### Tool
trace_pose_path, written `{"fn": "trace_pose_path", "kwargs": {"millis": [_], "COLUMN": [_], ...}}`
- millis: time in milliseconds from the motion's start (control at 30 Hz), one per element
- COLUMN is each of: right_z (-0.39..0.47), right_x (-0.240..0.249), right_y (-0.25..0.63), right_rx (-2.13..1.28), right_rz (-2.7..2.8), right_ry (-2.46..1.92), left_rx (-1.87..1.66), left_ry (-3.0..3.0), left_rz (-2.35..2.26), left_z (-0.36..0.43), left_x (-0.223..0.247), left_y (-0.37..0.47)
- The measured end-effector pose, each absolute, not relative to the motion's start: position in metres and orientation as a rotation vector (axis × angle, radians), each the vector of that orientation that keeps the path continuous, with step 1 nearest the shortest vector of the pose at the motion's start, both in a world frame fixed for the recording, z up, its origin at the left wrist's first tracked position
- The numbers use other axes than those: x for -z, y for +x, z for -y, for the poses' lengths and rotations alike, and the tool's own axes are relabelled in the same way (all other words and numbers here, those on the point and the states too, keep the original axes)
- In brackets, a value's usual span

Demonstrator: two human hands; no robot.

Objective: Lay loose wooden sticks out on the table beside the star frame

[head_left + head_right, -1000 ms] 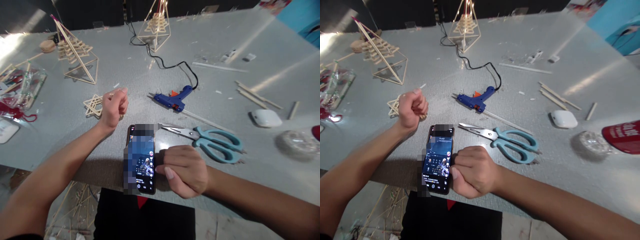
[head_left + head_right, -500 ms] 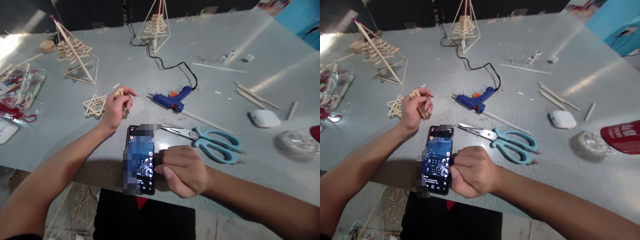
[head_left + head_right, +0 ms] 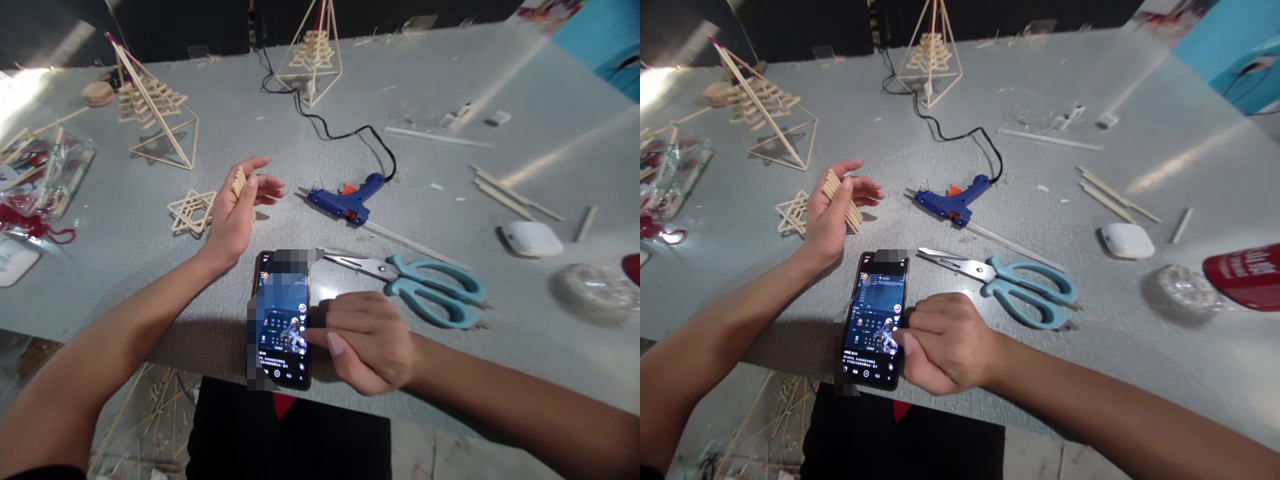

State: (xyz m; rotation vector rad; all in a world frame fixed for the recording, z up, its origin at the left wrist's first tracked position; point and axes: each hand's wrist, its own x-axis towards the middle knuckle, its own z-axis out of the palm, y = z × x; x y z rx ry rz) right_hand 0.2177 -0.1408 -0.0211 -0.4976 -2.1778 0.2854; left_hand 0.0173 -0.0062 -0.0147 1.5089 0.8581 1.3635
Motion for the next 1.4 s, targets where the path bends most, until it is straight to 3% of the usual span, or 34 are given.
{"fn": "trace_pose_path", "kwargs": {"millis": [1400], "right_z": [0.141], "right_x": [0.023], "right_y": [0.219], "right_rx": [-0.272], "right_rz": [2.172], "right_ry": [-0.521], "left_rx": [-1.367], "left_ry": [1.534], "left_rz": [-0.883], "left_z": [0.018], "left_x": [0.005], "left_y": [0.023]}}
